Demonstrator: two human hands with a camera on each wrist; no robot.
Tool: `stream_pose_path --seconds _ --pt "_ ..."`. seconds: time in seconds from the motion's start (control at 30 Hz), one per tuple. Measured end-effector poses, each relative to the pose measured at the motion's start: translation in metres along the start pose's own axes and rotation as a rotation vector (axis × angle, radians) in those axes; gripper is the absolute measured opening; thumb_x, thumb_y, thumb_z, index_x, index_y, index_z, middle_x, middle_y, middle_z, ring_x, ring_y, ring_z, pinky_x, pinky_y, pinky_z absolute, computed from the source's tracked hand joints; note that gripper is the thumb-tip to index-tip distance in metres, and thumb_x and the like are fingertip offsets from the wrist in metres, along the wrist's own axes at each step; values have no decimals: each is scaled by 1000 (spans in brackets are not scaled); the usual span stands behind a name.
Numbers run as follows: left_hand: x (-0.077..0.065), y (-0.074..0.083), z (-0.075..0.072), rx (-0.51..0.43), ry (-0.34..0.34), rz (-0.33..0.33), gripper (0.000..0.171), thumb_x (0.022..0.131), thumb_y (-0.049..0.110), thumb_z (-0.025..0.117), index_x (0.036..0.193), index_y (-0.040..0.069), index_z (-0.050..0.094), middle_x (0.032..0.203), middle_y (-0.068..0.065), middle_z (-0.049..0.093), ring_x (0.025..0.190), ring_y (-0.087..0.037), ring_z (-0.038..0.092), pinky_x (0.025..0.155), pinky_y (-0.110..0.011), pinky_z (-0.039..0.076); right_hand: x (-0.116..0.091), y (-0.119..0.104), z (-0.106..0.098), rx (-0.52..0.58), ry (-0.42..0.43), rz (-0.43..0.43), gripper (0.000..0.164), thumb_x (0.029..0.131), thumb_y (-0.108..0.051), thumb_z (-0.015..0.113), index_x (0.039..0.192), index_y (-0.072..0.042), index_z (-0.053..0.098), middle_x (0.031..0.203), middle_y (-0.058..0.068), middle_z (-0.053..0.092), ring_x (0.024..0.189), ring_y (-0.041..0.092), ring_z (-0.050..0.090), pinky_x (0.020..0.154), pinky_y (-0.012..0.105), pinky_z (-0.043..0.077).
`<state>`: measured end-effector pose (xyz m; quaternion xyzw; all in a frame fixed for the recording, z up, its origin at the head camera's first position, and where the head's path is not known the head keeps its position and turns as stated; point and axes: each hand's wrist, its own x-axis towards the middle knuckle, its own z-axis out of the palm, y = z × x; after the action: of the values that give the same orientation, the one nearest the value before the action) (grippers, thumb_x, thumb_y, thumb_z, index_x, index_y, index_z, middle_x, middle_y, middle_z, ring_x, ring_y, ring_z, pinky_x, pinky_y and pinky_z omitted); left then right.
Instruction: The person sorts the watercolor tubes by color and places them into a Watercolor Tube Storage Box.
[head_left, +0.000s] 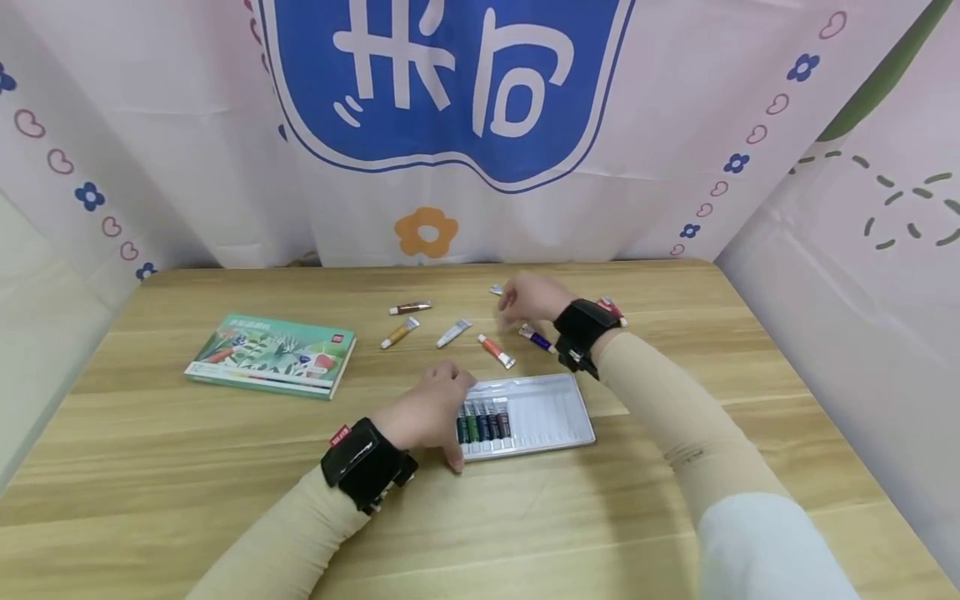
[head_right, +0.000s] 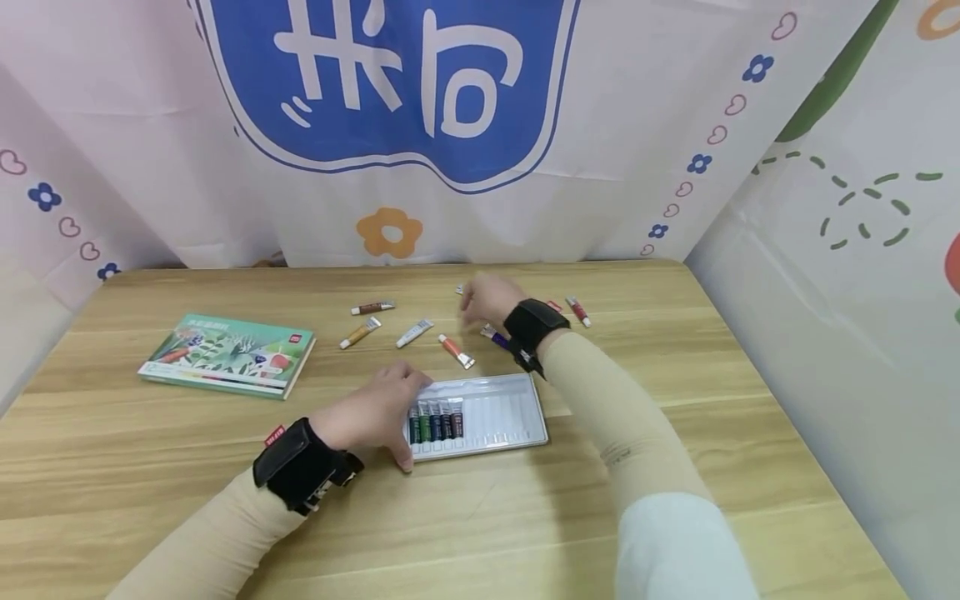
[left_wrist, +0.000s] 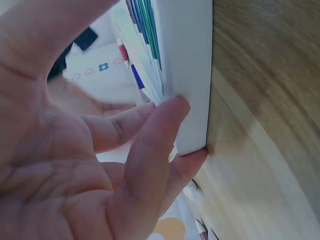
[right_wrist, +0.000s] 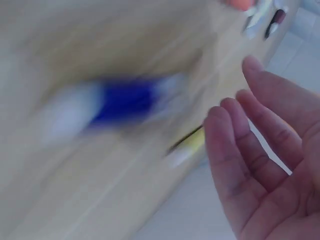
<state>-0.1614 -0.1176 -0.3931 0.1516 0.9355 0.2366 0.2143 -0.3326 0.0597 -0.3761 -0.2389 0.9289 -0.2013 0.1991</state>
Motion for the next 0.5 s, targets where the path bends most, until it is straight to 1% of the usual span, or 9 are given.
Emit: stream_pose_path --seconds 0.13,0.23,0.33,0.4,0.5 --pt "-4 -4 -5 16 8 -10 113 51 16 103 148 -1 48 143 -23 42 130 -39 40 109 -55 43 33 -40 10 -23 34 -122 18 88 -12 80 104 -5 78 99 6 77 92 19 69 85 29 56" --pt "-6 -4 -7 44 5 -19 113 51 18 104 148 -2 48 144 -24 42 130 -39 40 109 -54 44 55 -66 20 -7 27 -215 16 91 -10 78 106 -4 79 101 7 77 95 18 69 86 26 54" --pt "-6 -1 -6 84 -6 -24 114 52 21 104 148 -1 47 145 -23 43 129 -38 41 109 -53 44 71 -85 30 -1 14 -282 18 94 -10 74 110 -2 78 106 9 76 100 19 69 88 24 53" --pt "-5 0 -4 111 -17 -23 113 52 23 104 148 1 48 143 -22 44 127 -36 43 109 -50 44 78 -94 36 -33 13 -298 20 96 -10 73 113 -2 77 109 9 76 102 19 69 88 24 53" --pt "-5 1 -2 126 -23 -19 111 52 26 104 146 3 50 140 -19 45 122 -34 45 107 -48 45 85 -101 43 -125 -4 -283 18 97 -11 72 113 -5 78 109 7 76 103 17 69 88 24 53"
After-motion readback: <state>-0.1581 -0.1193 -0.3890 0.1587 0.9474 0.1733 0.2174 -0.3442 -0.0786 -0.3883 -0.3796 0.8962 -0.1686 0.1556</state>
